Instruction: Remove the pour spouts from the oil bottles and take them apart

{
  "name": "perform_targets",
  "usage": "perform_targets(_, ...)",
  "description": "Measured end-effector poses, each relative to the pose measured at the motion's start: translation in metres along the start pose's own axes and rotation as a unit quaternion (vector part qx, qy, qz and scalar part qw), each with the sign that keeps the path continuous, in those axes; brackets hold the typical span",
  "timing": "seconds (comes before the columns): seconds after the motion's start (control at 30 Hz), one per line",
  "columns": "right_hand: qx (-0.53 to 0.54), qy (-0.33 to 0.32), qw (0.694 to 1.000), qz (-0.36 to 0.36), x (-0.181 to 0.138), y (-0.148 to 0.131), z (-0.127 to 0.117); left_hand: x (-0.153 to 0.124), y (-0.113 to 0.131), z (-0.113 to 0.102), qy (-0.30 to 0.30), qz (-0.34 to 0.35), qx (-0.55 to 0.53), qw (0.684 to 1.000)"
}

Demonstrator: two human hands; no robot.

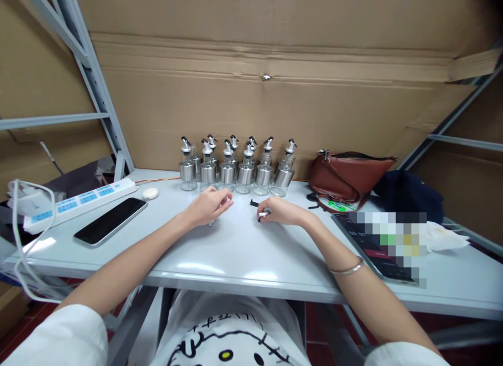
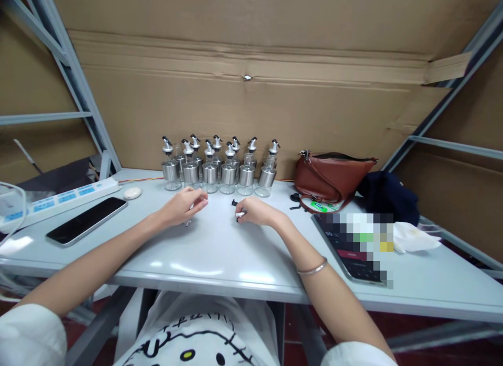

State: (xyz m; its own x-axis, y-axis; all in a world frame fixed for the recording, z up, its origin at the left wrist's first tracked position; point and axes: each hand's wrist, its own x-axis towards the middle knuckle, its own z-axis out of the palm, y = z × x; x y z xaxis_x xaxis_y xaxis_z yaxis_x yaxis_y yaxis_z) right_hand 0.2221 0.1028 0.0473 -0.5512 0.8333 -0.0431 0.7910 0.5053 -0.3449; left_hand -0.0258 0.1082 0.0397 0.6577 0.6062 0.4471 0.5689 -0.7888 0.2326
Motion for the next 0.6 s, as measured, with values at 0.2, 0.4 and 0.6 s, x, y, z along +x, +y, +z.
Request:
perform_targets(0.2, 0.016, -0.013, 1.0, 0.006, -0.004, 0.006, -0.007, 0.0, 0.002, -0.001, -0.006, 0.001, -0.008, 1.0)
perform_targets(0.4, 0.054, 0.04, 0.998, 0.012, -0.007, 0.008, -0.013, -0.001, 0.002, -0.001, -0.007, 0.013, -0.005, 1.0)
perform_targets(0.6, 0.186, 0.207, 0.959, -0.057, 0.0, -0.008, -0.007, -0.001, 0.004, -0.002, 0.003, 0.033, 0.01, 0.999)
